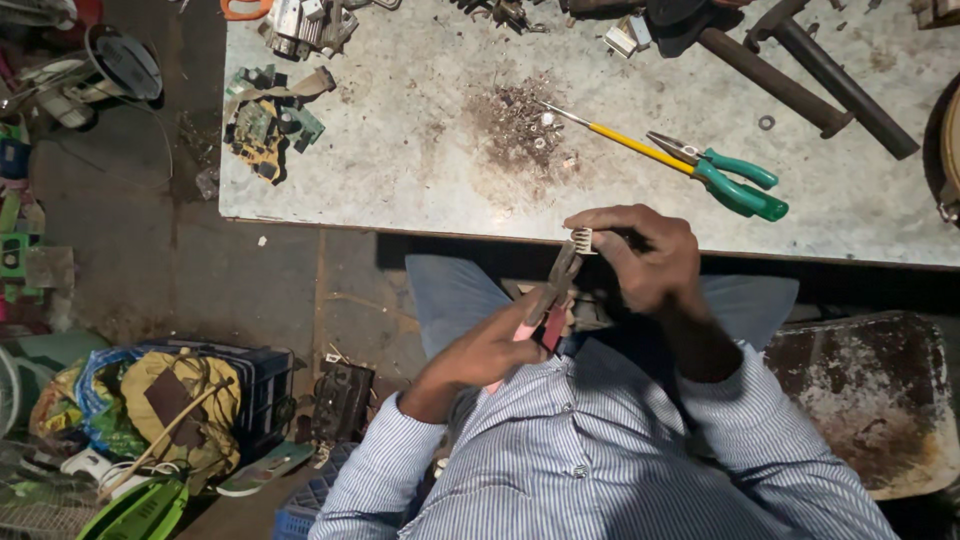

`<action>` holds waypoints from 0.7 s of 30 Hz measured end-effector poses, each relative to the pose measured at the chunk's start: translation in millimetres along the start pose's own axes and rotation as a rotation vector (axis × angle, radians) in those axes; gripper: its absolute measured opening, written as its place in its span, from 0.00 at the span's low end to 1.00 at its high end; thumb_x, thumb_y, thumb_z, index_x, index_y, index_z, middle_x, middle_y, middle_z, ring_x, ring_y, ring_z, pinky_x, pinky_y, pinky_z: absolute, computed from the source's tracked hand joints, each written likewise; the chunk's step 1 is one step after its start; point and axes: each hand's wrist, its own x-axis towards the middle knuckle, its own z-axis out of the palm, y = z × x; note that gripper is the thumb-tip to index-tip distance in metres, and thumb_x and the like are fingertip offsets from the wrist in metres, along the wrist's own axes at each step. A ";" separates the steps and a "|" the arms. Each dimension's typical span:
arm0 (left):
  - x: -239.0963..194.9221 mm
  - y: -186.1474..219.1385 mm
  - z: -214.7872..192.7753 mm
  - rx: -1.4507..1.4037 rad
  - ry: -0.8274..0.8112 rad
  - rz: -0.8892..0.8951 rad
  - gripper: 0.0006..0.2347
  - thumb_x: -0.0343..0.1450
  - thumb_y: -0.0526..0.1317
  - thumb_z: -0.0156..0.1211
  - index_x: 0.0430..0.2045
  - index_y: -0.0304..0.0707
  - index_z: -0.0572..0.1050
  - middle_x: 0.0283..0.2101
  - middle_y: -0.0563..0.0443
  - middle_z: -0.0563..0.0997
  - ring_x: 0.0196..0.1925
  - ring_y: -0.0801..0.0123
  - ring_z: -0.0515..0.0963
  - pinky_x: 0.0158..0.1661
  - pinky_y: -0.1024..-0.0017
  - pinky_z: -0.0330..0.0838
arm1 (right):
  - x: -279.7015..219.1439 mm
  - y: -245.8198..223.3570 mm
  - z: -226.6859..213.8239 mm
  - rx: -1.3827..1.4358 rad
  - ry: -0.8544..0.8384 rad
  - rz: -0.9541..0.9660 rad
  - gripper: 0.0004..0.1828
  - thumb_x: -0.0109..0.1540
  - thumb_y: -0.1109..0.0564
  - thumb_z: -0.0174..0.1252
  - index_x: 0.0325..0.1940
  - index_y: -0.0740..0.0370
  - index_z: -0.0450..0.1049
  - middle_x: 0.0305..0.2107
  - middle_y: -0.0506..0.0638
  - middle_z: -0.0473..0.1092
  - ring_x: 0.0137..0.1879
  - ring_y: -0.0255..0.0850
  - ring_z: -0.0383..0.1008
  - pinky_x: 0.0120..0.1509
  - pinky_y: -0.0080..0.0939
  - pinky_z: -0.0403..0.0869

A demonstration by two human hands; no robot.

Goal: The person sits at a cluttered workbench and uses pliers to strip wires and separate metal components from a small electronic part. They manipulate the wires and metal pieces with both hands, occasionally switching between different pliers to adjust and separate the parts.

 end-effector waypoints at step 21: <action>9.8 -0.4 -6.2 -0.330 -0.135 0.014 0.39 0.64 0.27 0.54 0.75 0.35 0.49 0.38 0.48 0.73 0.38 0.66 0.75 0.43 0.69 0.74 | -1.6 -9.0 7.9 -0.194 0.094 -0.069 0.09 0.65 0.69 0.57 0.46 0.68 0.80 0.42 0.56 0.80 0.47 0.40 0.83 0.53 0.36 0.80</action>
